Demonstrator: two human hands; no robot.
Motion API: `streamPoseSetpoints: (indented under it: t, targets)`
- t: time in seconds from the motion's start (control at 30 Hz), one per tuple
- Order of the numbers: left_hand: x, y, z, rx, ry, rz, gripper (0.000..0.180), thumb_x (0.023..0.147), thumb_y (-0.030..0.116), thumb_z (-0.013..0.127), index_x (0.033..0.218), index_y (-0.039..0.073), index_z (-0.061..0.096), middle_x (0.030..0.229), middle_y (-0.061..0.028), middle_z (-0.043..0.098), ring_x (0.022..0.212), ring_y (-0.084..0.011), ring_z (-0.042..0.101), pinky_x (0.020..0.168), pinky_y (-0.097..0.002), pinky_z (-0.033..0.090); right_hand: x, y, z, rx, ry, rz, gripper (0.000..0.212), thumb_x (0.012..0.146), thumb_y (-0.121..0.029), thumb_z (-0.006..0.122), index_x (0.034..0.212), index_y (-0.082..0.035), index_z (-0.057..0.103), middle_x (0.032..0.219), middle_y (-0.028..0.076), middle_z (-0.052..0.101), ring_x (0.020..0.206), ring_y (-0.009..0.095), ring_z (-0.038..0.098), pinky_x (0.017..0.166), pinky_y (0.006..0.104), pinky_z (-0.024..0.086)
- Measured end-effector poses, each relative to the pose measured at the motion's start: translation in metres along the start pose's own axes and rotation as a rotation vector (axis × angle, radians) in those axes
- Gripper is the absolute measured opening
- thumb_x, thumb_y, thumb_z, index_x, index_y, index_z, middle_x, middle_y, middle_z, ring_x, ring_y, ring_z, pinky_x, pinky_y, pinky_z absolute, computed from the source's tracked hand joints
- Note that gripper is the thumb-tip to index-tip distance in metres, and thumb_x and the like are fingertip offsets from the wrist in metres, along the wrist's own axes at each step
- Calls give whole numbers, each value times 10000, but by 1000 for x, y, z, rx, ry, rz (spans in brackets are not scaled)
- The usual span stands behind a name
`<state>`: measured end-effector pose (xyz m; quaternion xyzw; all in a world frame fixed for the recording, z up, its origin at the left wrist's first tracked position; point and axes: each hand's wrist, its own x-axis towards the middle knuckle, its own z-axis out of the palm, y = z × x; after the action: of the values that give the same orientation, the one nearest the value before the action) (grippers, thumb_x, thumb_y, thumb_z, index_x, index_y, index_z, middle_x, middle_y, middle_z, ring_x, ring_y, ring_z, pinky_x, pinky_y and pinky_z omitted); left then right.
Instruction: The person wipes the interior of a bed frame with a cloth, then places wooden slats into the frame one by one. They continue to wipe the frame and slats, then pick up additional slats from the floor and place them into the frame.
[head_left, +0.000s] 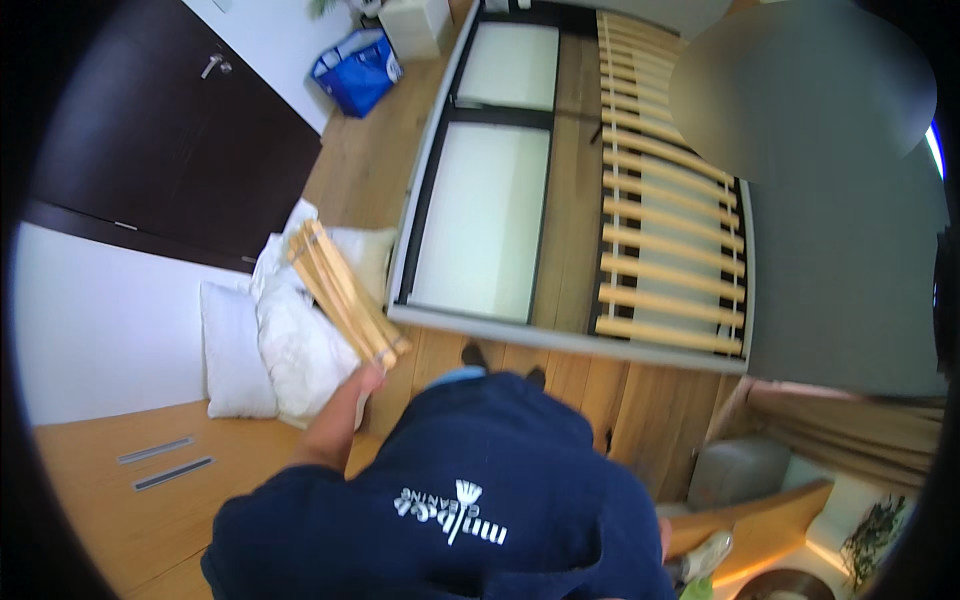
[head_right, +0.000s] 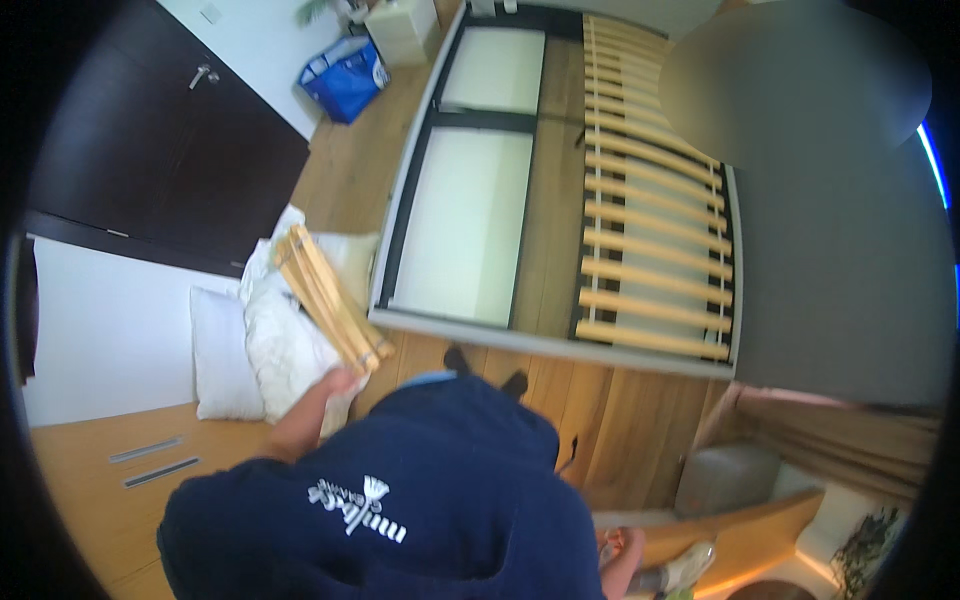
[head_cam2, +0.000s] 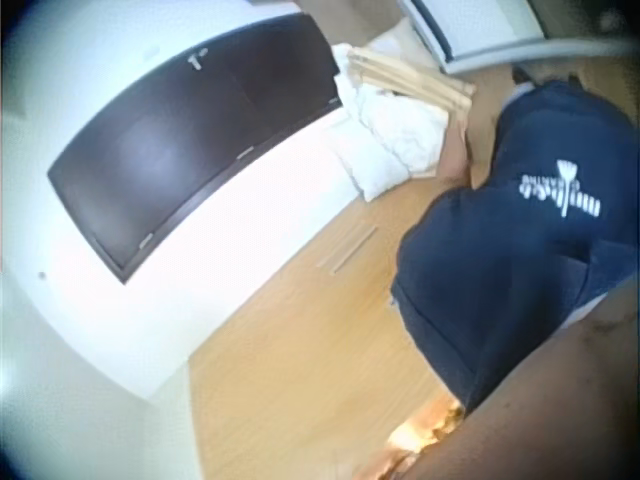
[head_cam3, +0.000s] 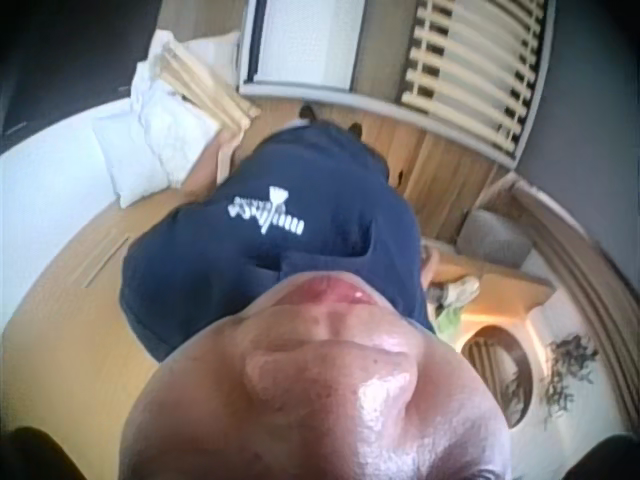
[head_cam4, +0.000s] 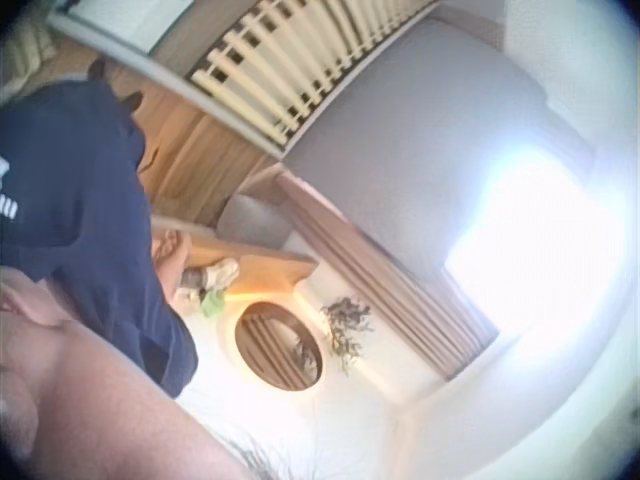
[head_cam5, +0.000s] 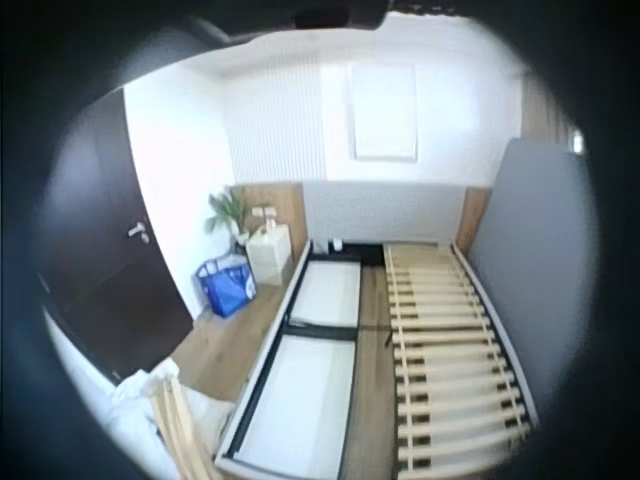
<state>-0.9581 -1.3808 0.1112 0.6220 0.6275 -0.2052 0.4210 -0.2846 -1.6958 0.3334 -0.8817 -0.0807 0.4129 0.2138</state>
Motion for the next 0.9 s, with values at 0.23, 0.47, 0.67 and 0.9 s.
streamPoseSetpoints:
  t: [0.23, 0.47, 0.67, 0.9]
  targets:
    - [-74, 7, 82, -703, -122, -409, 166, 792, 212, 629, 703, 72, 639, 631, -60, 613, 510, -196, 542, 469, -361, 425, 251, -99, -9, -403, -112, -129, 226, 859, -155, 561, 791, 54, 616, 555, 126, 597, 491, 233, 619, 448, 358, 492]
    - [-77, 9, 114, -428, 130, -206, 355, 825, 374, 518, 712, 92, 701, 717, -137, 680, 659, -307, 641, 629, -430, 489, 334, -192, 105, -660, -312, -526, 294, 857, -252, 568, 752, 3, 670, 671, 149, 633, 633, 276, 603, 641, 378, 481]
    - [-112, -38, 129, -399, 332, -275, 215, 800, 241, 542, 796, 84, 690, 843, -160, 681, 816, -316, 645, 694, -449, 488, 239, -275, 227, -964, -484, -561, 294, 819, -264, 541, 793, -2, 671, 745, 179, 652, 707, 293, 616, 702, 401, 478]
    - [-121, -120, 93, -1028, 481, -576, 178, 802, 111, 495, 845, 30, 647, 719, -124, 640, 675, -237, 620, 632, -378, 487, 125, -329, 449, -1381, -712, -1062, 332, 835, -294, 542, 976, -31, 689, 986, 212, 670, 986, 365, 629, 881, 439, 479]
